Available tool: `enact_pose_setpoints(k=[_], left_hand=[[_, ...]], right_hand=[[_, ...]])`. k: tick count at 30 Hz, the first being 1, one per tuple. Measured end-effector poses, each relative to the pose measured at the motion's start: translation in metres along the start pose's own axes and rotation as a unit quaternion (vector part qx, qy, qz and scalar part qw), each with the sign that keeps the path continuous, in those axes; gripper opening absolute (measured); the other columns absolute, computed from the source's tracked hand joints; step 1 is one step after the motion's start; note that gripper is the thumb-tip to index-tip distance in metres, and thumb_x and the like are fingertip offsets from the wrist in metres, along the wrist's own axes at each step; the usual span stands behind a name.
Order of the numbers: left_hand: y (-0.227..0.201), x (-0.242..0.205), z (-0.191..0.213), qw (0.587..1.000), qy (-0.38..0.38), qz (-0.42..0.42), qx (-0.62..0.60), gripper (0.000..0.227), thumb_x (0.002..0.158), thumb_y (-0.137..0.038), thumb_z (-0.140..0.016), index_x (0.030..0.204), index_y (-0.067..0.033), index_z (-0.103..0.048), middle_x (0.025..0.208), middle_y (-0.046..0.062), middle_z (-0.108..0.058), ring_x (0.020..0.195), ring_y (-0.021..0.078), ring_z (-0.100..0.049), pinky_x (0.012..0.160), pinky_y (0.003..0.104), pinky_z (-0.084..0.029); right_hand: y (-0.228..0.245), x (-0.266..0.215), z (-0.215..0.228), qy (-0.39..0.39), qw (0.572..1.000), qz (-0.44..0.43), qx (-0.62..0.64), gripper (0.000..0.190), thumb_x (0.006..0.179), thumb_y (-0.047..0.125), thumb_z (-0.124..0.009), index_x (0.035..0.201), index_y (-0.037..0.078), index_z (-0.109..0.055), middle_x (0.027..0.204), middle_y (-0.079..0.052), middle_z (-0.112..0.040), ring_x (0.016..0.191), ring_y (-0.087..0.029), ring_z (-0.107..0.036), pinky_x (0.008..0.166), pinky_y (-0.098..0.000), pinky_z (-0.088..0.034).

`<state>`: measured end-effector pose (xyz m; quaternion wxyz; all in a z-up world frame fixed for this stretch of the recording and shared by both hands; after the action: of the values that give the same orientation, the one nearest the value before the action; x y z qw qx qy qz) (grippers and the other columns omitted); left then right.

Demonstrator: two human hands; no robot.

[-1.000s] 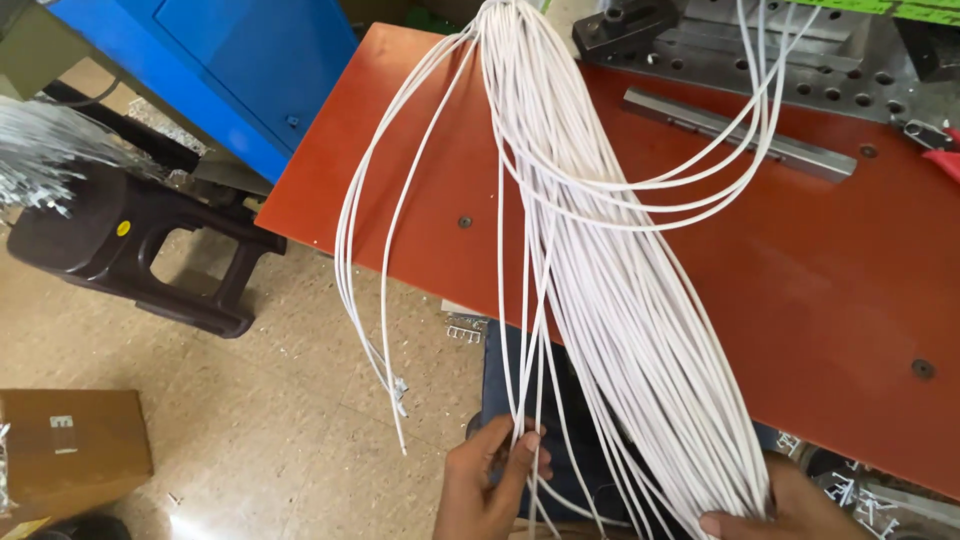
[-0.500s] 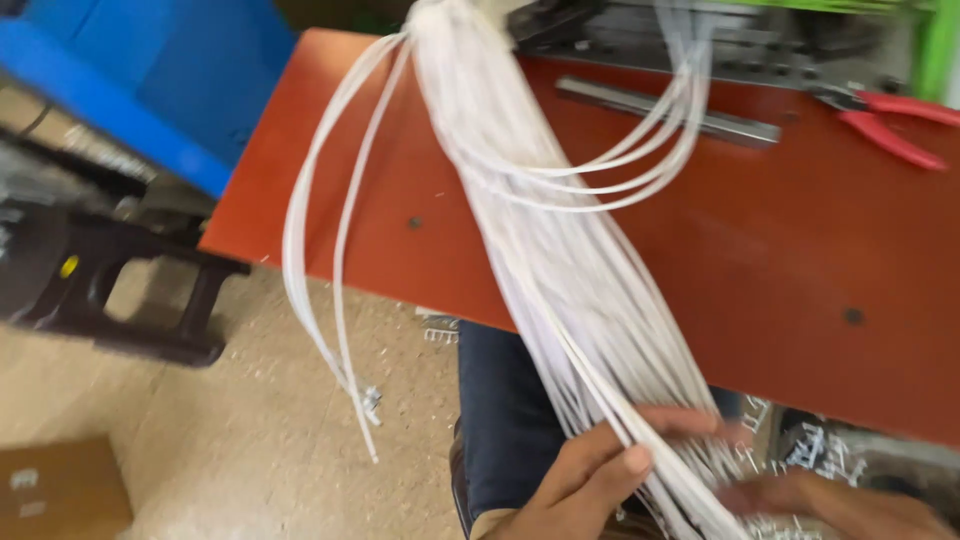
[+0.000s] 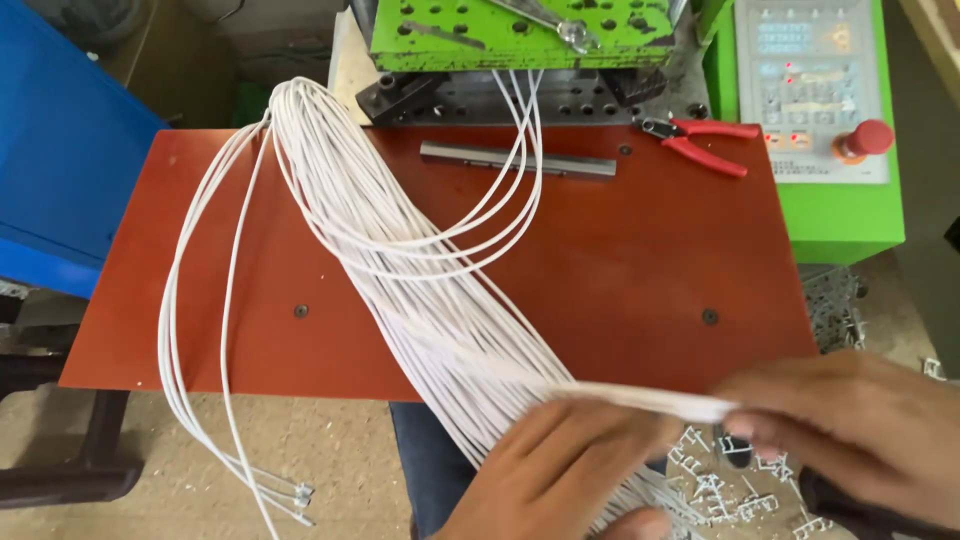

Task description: Organizing and inserting multiple white cables into a plastic connector strip at a factory workstation.

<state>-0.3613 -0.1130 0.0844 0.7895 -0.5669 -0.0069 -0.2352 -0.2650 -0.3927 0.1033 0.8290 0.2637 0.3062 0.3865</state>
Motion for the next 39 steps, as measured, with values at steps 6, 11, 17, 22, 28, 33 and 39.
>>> enact_pose_setpoints(k=[6,11,17,22,28,33,39], left_hand=[[-0.001,0.046,0.015,0.993,0.094,0.04,0.056,0.037,0.108,-0.033,-0.06,0.088,-0.0022,-0.063,0.072,0.017,-0.064,0.065,0.0342,-0.064,0.061,0.047,-0.049],[0.009,0.042,0.007,0.984,0.129,0.126,0.008,0.037,0.106,-0.034,-0.057,0.083,-0.0043,-0.06,0.065,0.013,-0.06,0.047,0.0268,-0.059,0.045,0.044,-0.044],[0.024,0.034,-0.022,0.991,0.074,0.041,0.102,0.031,0.107,-0.025,-0.062,0.087,-0.0012,-0.059,0.07,0.012,-0.061,0.052,0.0257,-0.063,0.045,0.04,-0.05],[-0.001,0.04,-0.01,0.995,-0.059,0.025,0.077,0.026,0.106,-0.027,-0.065,0.092,-0.0049,-0.063,0.072,0.007,-0.064,0.056,0.0198,-0.068,0.045,0.037,-0.052],[0.0,0.051,-0.028,0.99,-0.041,0.049,0.122,0.03,0.107,-0.028,-0.06,0.094,-0.0021,-0.062,0.075,0.01,-0.064,0.053,0.0251,-0.067,0.043,0.041,-0.05],[-0.024,0.061,-0.005,0.992,-0.034,0.121,0.026,0.034,0.107,-0.034,-0.058,0.098,-0.0025,-0.066,0.075,0.011,-0.067,0.061,0.0228,-0.069,0.052,0.039,-0.051],[-0.028,0.078,0.005,0.98,0.011,0.165,-0.112,0.03,0.107,-0.026,-0.054,0.11,0.0001,-0.068,0.078,0.008,-0.064,0.068,0.0139,-0.061,0.06,0.031,-0.048]], right_hand=[[-0.005,-0.006,0.018,-0.014,0.983,-0.099,-0.156,0.029,0.087,0.042,-0.069,0.107,0.024,-0.078,0.085,0.006,-0.072,0.074,-0.012,-0.071,0.066,-0.0324,-0.056],[-0.029,-0.015,0.038,-0.141,0.986,-0.035,-0.087,0.033,0.078,0.036,-0.075,0.107,0.021,-0.081,0.093,0.01,-0.078,0.076,-0.005,-0.076,0.063,-0.0228,-0.056],[0.012,0.022,0.064,-0.085,0.99,0.079,-0.08,0.022,0.09,0.025,-0.078,0.107,0.013,-0.08,0.091,0.002,-0.08,0.077,-0.011,-0.072,0.058,-0.0245,-0.059],[-0.013,0.007,0.071,-0.161,0.981,0.105,-0.016,0.028,0.084,0.016,-0.08,0.112,0.017,-0.081,0.1,0.004,-0.079,0.085,-0.007,-0.076,0.064,-0.024,-0.057],[0.023,0.023,0.068,-0.106,0.984,0.139,0.036,0.033,0.084,0.008,-0.078,0.116,0.016,-0.083,0.105,0.003,-0.078,0.089,-0.009,-0.074,0.061,-0.0179,-0.064],[-0.002,0.03,0.099,-0.072,0.968,0.2,0.136,0.049,0.098,0.034,-0.068,0.137,0.004,-0.06,0.132,-0.016,-0.067,0.12,-0.029,-0.064,0.094,-0.0421,-0.055],[0.059,0.047,0.071,-0.184,0.929,0.224,0.229,0.098,0.098,0.076,-0.04,0.158,0.0,-0.025,0.156,-0.024,-0.046,0.148,-0.036,-0.046,0.125,-0.0553,-0.04]])
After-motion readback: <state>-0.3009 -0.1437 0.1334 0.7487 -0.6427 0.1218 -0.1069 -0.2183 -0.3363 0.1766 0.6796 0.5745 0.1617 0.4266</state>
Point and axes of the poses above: each hand's wrist, its own x-axis towards the middle knuckle, its own z-axis out of the back of the hand, y = z × x, the point moved 1 cm from there along x, towards the middle knuckle
